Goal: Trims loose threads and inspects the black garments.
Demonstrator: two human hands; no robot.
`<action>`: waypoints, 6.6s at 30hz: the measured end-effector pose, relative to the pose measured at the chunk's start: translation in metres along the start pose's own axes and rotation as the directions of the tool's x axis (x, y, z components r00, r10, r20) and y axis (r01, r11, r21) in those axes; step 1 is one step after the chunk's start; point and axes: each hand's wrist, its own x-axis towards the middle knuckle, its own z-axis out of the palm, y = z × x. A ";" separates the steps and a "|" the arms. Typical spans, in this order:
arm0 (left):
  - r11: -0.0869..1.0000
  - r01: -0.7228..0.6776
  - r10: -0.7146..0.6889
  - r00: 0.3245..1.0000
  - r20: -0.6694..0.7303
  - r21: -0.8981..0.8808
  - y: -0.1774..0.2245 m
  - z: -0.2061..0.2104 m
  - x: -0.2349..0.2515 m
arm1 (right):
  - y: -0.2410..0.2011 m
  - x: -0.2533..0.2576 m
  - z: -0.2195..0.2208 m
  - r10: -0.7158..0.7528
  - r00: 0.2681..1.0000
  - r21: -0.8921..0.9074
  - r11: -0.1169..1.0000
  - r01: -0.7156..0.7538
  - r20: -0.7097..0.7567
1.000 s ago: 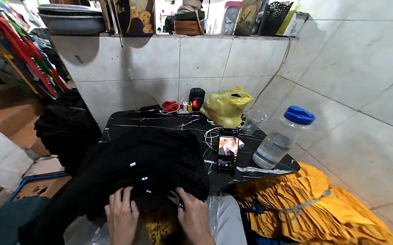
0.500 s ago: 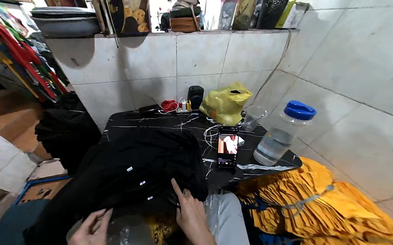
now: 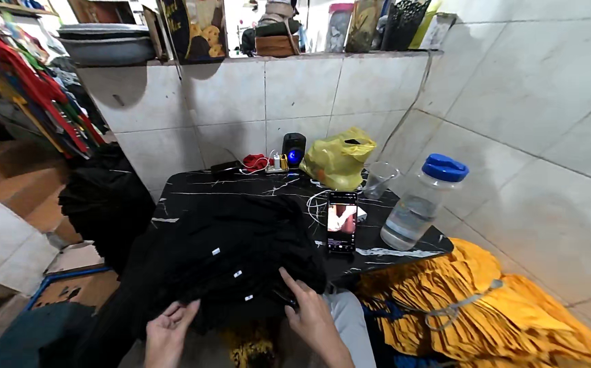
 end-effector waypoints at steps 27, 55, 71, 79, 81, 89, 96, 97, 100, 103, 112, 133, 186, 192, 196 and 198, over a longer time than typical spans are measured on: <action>1.000 -0.001 0.002 1.000 0.011 -0.028 -0.028 -0.010 -0.002 | 0.102 0.024 -0.065 0.003 0.649 0.059 0.996 0.064 -0.761; 0.885 -0.443 0.431 0.896 0.105 0.145 -0.051 -0.014 -0.024 | -0.078 0.006 0.085 -0.507 0.847 0.402 0.751 0.524 -0.158; 0.889 -0.437 0.396 0.883 0.251 0.136 -0.054 -0.013 -0.030 | -0.086 -0.004 0.096 -0.449 0.836 0.215 0.824 0.524 -0.316; 0.755 -0.576 0.558 0.815 0.155 0.313 -0.061 -0.009 -0.024 | -0.081 -0.008 0.085 -0.496 0.825 0.257 0.789 0.559 -0.271; 0.759 -0.580 0.562 0.813 0.151 0.296 -0.063 -0.011 -0.025 | -0.074 -0.004 0.082 -0.518 0.824 0.343 0.749 0.567 -0.232; 0.894 -0.431 0.429 0.902 0.040 0.127 -0.057 -0.014 -0.026 | -0.055 0.005 0.073 -0.547 0.835 0.256 0.801 0.542 -0.055; 0.868 -0.480 0.466 0.876 0.125 0.128 -0.063 -0.015 -0.027 | -0.069 0.002 0.085 -0.556 0.821 0.208 0.794 0.571 -0.129; 0.868 -0.480 0.467 0.876 0.124 0.125 -0.063 -0.015 -0.027 | -0.071 0.001 0.085 -0.568 0.814 0.182 0.793 0.581 -0.124; 0.897 -0.432 0.425 0.901 0.087 0.092 -0.057 -0.014 -0.030 | -0.072 0.000 0.088 -0.583 0.796 0.105 0.792 0.601 -0.162; 0.928 -0.360 0.360 0.933 0.023 0.094 -0.050 -0.014 -0.030 | -0.072 0.002 0.093 -0.488 0.825 0.238 0.798 0.554 -0.284; 0.944 -0.329 0.328 0.943 0.057 0.002 -0.051 -0.017 -0.022 | -0.071 0.006 0.117 -0.494 0.804 0.508 0.625 0.593 -0.330; 0.559 -0.656 0.622 0.736 0.266 0.508 -0.062 -0.033 -0.031 | -0.066 0.013 0.096 -0.534 0.839 0.713 0.548 0.437 -0.104; 0.935 -0.354 0.331 0.832 0.445 -0.032 -0.058 -0.055 -0.039 | 0.070 0.061 -0.076 -0.063 0.648 0.051 0.987 0.156 -0.759; 0.940 -0.336 0.321 0.817 0.479 -0.057 -0.053 -0.058 -0.039 | 0.080 0.066 -0.082 -0.028 0.683 0.081 0.989 0.127 -0.730; 0.937 -0.345 0.318 0.906 0.278 0.053 -0.050 -0.049 -0.045 | 0.081 0.057 -0.075 -0.038 0.616 0.092 0.980 0.178 -0.786; 0.908 -0.381 0.358 0.921 0.150 0.173 -0.057 -0.047 -0.045 | 0.084 0.052 -0.071 -0.018 0.631 0.118 0.978 0.173 -0.776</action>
